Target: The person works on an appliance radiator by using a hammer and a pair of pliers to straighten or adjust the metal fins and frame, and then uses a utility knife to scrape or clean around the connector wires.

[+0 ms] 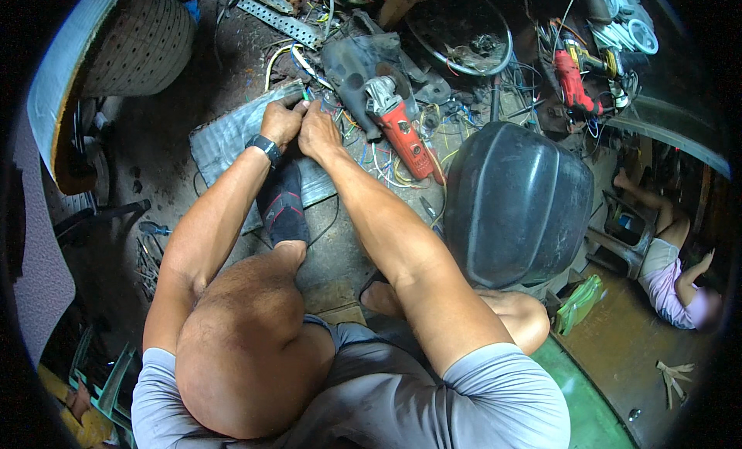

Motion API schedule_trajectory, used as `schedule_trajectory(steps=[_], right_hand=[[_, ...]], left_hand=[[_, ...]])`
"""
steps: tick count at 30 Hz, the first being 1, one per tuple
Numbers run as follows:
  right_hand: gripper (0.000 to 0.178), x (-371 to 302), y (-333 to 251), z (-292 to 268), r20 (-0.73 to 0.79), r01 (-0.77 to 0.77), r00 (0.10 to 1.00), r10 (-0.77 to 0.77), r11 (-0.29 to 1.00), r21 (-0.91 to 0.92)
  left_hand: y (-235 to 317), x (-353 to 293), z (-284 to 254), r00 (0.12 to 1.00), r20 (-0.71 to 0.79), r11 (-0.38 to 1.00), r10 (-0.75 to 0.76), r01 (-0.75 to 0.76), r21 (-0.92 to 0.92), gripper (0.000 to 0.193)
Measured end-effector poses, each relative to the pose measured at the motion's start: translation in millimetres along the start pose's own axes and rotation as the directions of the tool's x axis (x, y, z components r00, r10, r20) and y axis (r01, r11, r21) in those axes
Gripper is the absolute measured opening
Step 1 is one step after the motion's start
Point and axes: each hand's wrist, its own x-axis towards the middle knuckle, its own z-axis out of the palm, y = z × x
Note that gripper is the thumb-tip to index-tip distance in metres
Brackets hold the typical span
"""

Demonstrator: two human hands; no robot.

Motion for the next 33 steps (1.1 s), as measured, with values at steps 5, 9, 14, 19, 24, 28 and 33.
schedule_trajectory(steps=[5, 9, 14, 19, 24, 28, 33], right_hand=[[0.038, 4, -3, 1, 0.004, 0.014, 1.000, -0.014, 1.000, 0.015], [0.038, 13, -2, -5, 0.061, -0.002, 0.998, 0.001, 1.000, 0.006], [0.040, 14, -9, -9, 0.095, -0.020, 0.995, 0.020, 1.000, 0.003], [0.050, 25, 0, -11, 0.135, -0.029, 0.991, 0.025, 0.999, 0.027], [0.037, 27, 27, -26, 0.416, -0.239, 0.905, 0.090, 0.917, 0.321], [0.040, 19, 29, -48, 0.525, -0.394, 0.841, -0.131, 0.517, 0.760], [0.044, 8, 27, -55, 0.594, -0.553, 0.785, -0.178, 0.232, 0.800]], left_hand=[[1, 1, -4, 1.000, -0.018, 0.999, 0.021, -0.021, 0.029, 0.041], [11, 1, -2, 0.999, -0.029, 1.000, 0.014, -0.015, -0.011, 0.038], [14, 5, -8, 1.000, -0.018, 0.999, -0.001, 0.001, 0.034, 0.038], [17, 7, -7, 1.000, 0.008, 1.000, -0.001, 0.001, 0.014, 0.037], [35, 0, -8, 0.998, 0.048, 0.999, -0.039, 0.039, 0.014, 0.040], [44, -21, -24, 0.983, 0.184, 0.971, -0.023, 0.066, -0.232, 0.045], [28, -22, -25, 0.960, 0.279, 0.915, 0.039, 0.078, -0.396, 0.058]])
